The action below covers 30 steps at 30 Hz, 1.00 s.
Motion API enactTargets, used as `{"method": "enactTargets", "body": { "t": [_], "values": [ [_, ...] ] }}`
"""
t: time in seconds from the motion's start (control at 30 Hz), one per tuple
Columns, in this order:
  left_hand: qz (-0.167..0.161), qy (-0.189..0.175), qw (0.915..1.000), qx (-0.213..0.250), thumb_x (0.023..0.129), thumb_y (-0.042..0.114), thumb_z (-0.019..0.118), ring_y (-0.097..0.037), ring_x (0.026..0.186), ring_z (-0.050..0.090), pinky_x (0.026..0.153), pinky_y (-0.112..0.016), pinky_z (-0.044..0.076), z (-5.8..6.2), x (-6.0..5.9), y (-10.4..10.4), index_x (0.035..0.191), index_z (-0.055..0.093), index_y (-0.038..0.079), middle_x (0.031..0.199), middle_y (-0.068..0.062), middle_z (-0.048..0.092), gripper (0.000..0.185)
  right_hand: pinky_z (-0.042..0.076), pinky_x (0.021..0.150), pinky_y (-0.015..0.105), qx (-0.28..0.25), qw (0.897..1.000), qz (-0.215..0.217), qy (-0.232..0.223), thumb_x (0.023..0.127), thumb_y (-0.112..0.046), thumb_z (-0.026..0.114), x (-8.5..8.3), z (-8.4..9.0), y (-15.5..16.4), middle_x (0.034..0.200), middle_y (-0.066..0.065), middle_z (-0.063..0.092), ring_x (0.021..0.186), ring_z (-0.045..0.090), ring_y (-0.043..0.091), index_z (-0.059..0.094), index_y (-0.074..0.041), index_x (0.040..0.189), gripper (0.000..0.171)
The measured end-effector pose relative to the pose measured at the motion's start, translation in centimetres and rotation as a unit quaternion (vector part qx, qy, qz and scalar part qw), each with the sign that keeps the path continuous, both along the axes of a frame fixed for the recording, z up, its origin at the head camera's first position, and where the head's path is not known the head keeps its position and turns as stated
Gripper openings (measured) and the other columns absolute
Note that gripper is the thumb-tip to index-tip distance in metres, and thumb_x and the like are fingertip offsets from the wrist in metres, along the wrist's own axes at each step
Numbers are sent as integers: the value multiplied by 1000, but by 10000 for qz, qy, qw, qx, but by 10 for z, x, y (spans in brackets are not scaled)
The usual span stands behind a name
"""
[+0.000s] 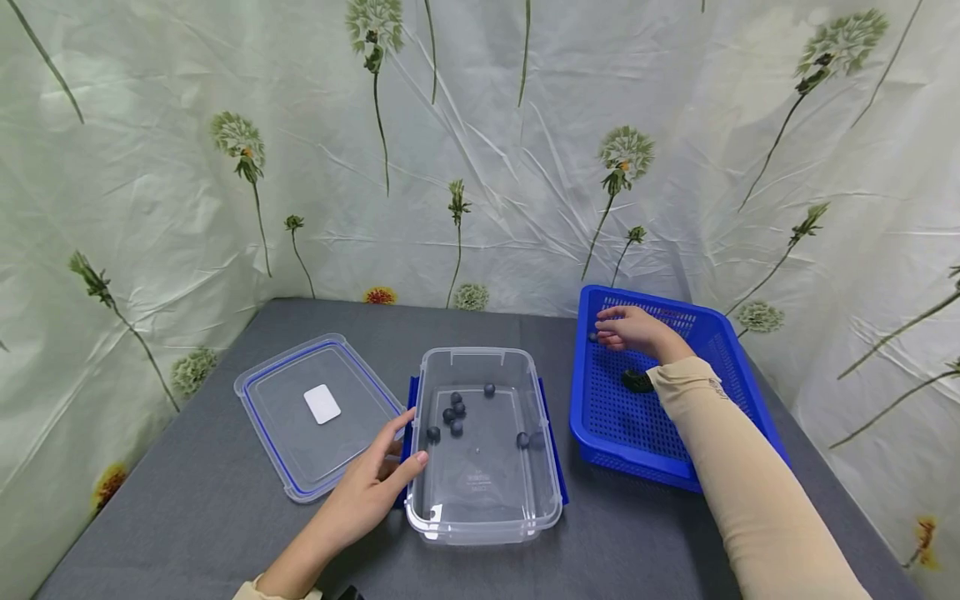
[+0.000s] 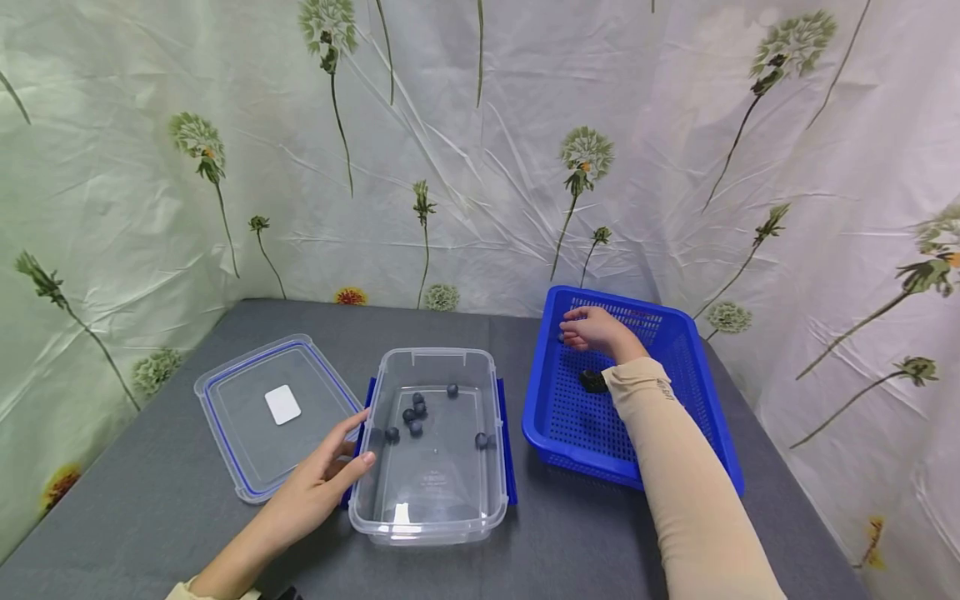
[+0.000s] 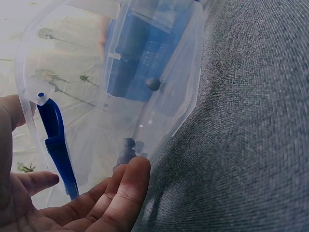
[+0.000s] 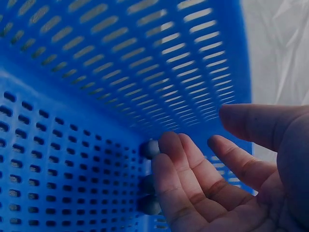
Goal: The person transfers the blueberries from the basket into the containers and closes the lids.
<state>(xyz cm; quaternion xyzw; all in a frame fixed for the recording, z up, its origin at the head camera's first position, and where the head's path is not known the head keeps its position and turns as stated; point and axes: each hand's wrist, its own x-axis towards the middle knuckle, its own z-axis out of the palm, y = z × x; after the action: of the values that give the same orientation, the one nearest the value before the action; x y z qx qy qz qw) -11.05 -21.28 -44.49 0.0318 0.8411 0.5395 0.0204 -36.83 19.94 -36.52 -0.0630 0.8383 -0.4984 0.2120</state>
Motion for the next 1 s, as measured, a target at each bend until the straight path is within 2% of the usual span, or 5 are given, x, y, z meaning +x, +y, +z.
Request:
{"method": "enactTargets", "body": {
  "t": [0.33, 0.67, 0.77, 0.9, 1.0],
  "values": [
    [43, -38, 10000, 40, 105, 38, 69, -20, 108, 77, 91, -44, 60, 1, 3, 1, 164, 40, 36, 131, -14, 73, 66, 55, 74, 21, 371, 9983, 102, -439, 113, -12, 47, -6, -20, -5, 101, 1, 60, 77, 62, 1, 14, 13, 165, 66],
    [65, 0, 10000, -26, 105, 39, 69, -16, 105, 77, 91, -43, 59, 1, 1, 0, 164, 40, 38, 130, -13, 73, 66, 53, 91, 27, 507, 9956, 367, -704, 114, -13, 44, -9, -24, -7, 136, 17, 52, 98, 58, 7, 3, 11, 167, 71],
    [70, 10, 10000, -45, 105, 40, 69, -16, 105, 77, 90, -42, 59, 1, 0, 0, 164, 41, 38, 130, -12, 73, 66, 53, 86, 23, 499, 9956, 315, -727, 114, -13, 44, -10, -25, -6, 128, 11, 56, 93, 58, 5, 5, 12, 167, 70],
    [53, 3, 10000, -34, 105, 40, 69, -16, 105, 77, 90, -41, 59, 0, 0, 0, 164, 40, 39, 129, -12, 73, 66, 51, 78, 18, 340, 9960, 209, -797, 114, -11, 44, -12, -26, -5, 104, -3, 57, 82, 56, 0, 8, 12, 166, 68],
    [39, 8, 10000, -28, 105, 39, 69, -15, 104, 76, 90, -41, 58, 0, -1, 0, 164, 40, 39, 129, -12, 73, 66, 50, 75, 16, 270, 9963, 126, -800, 113, -11, 45, -12, -27, -5, 94, -8, 56, 79, 55, -2, 12, 13, 165, 65]
  ]
}}
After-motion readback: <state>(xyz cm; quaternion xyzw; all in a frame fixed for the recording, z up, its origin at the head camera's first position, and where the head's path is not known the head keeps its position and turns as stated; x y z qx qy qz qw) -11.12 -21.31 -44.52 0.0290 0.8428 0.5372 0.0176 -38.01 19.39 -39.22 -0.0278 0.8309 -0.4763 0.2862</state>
